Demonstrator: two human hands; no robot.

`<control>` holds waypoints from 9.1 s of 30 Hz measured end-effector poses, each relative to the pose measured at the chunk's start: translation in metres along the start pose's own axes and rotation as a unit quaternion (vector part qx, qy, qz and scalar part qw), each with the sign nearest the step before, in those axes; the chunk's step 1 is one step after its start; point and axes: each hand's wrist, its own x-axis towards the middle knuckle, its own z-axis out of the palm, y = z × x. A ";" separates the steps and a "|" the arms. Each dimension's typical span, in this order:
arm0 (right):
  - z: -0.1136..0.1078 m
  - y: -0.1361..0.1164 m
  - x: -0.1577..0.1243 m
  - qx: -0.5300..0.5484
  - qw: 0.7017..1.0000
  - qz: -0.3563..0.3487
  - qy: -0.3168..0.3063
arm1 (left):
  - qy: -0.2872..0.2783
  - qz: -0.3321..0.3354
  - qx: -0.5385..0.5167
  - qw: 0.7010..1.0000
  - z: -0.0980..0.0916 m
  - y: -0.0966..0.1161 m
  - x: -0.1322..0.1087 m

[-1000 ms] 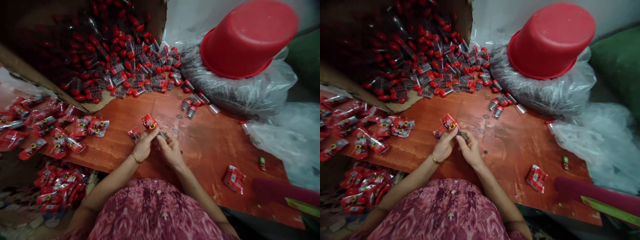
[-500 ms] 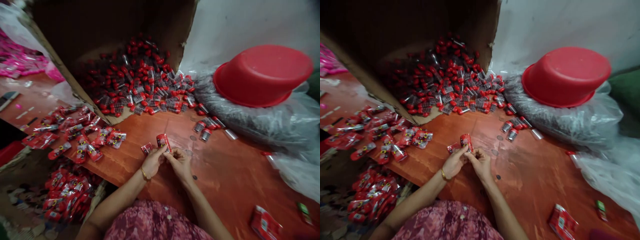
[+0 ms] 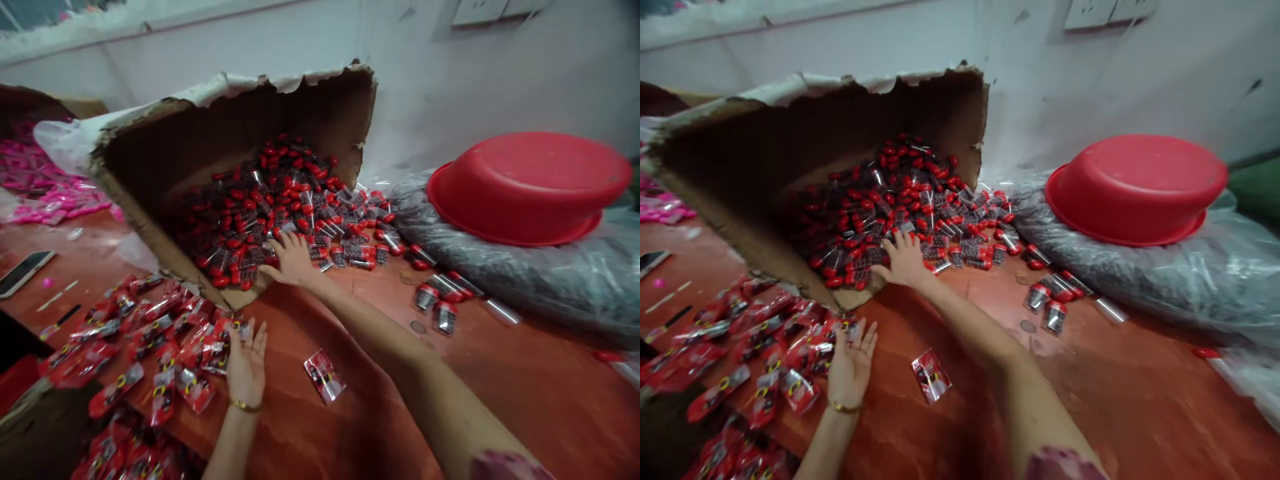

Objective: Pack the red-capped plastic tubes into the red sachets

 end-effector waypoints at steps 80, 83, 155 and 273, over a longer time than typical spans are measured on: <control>-0.101 0.084 -0.251 -0.017 0.989 -0.011 -0.145 | -0.197 -0.157 0.223 0.942 0.031 -0.069 -0.092; -0.110 0.088 -0.258 -0.065 0.980 -0.037 -0.184 | -0.202 -0.175 0.230 0.936 0.030 -0.071 -0.092; -0.065 -0.018 -0.262 0.520 0.743 0.399 0.139 | -0.287 -0.195 0.181 0.920 0.026 -0.105 -0.098; -0.096 0.014 -0.312 0.671 0.619 0.406 0.049 | -0.248 -0.180 0.250 0.918 0.040 -0.077 -0.085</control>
